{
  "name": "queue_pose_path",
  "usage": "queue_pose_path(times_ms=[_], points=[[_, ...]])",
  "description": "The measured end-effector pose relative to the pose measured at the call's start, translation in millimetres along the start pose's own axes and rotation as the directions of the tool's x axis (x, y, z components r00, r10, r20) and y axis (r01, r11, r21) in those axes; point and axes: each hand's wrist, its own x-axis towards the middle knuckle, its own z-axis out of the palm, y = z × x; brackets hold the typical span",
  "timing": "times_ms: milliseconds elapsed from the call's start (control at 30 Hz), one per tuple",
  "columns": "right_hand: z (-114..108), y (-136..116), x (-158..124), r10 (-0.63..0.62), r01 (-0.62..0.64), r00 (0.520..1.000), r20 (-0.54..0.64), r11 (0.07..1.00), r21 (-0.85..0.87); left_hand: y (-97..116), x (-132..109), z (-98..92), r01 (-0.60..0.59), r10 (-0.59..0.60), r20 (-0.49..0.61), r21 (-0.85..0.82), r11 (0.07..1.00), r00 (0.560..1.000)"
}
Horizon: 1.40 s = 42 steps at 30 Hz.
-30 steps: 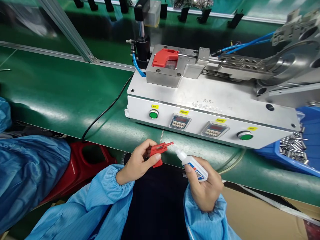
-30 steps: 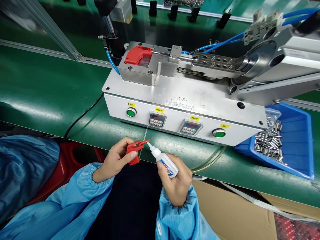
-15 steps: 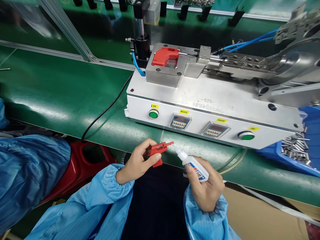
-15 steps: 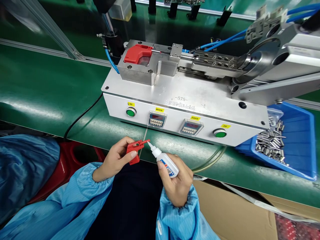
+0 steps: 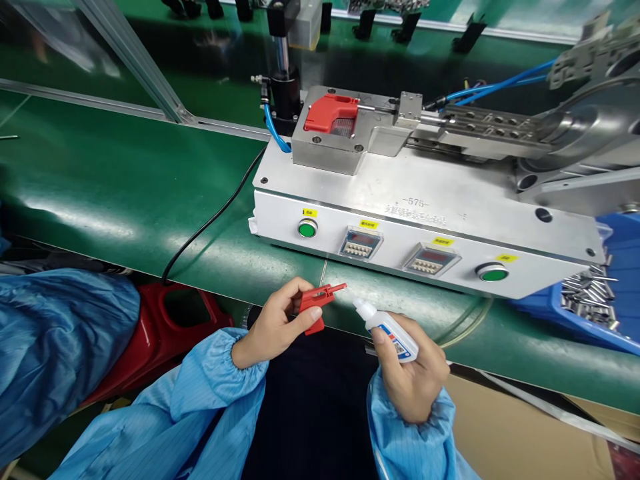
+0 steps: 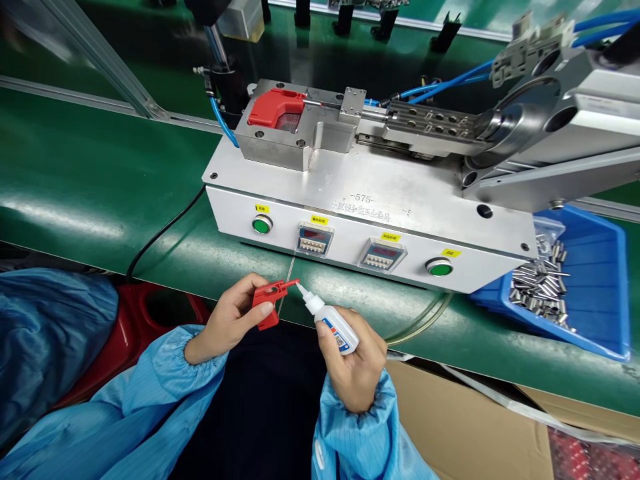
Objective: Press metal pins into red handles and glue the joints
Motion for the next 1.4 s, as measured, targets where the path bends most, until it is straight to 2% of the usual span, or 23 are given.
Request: queue_pose_path(times_ms=[167, 333, 533, 667, 767, 867, 1033, 1100, 1167, 1200, 1267, 1333, 1400], points=[[-3.6, 6.5, -0.7, 0.121, -0.127, 0.99, 0.067, 0.988, 0.092, 2.0, 1.0, 0.5, 0.03, -0.03, 0.006, -0.053, 0.998, 1.0], [-12.1, 25.6, -4.3, 0.234, -0.267, 0.95, 0.207, 0.952, 0.149, -5.8, 2.7, -6.4, 0.141, -0.145, -0.047, -0.069, 0.988, 0.988], [-7.5, 63.1, -10.9, 0.199, -0.189, 0.957, 0.211, 0.98, -0.068, -31.4, 19.2, -26.6, 0.215, -0.217, -0.029, -0.045, 0.975, 0.976], [-10.5, 75.8, -17.4, 0.116, -0.078, 0.977, 0.181, 0.975, -0.207, -44.1, 25.8, -32.7, 0.161, -0.151, -0.099, 0.106, 0.981, 0.984], [-30.8, 71.0, -17.4, 0.019, 0.03, 0.986, 0.166, 0.957, -0.289, -51.5, 28.8, -33.1, 0.098, -0.063, -0.164, 0.213, 0.972, 0.984], [-66.5, 55.6, -4.4, -0.064, 0.11, 0.987, 0.148, 0.937, -0.332, -56.6, 31.1, -31.9, 0.055, -0.012, -0.17, 0.249, 0.967, 0.985], [-128.5, 19.4, 49.8, -0.207, 0.206, 0.977, 0.052, 0.853, -0.48, -67.2, 28.5, -37.7, 0.028, 0.004, -0.152, 0.208, 0.978, 0.988], [-152.7, 6.7, 75.7, -0.238, 0.173, 0.97, -0.049, 0.817, -0.55, -74.5, 25.6, -44.1, 0.044, -0.015, -0.179, 0.158, 0.986, 0.984], [-179.7, -2.3, 99.9, -0.19, 0.061, 0.971, -0.142, 0.778, -0.626, -81.8, 23.9, -50.6, 0.076, -0.053, -0.2, 0.113, 0.991, 0.978], [-193.8, -4.9, 110.8, -0.133, -0.005, 0.98, -0.151, 0.736, -0.677, -84.5, 23.4, -53.0, 0.096, -0.075, -0.202, 0.096, 0.991, 0.976], [-220.3, -4.6, 129.1, 0.081, -0.15, 0.989, -0.126, 0.582, -0.8, -86.8, 22.0, -55.3, 0.129, -0.112, -0.193, 0.081, 0.988, 0.975], [-239.7, 5.4, 141.9, 0.33, -0.25, 0.937, -0.116, 0.403, -0.88, -84.9, 19.2, -54.0, 0.141, -0.12, -0.2, 0.092, 0.986, 0.972], [-248.6, 25.8, 148.7, 0.485, -0.291, 0.868, -0.104, 0.329, -0.898, -80.3, 15.6, -50.1, 0.132, -0.103, -0.213, 0.127, 0.983, 0.972]])
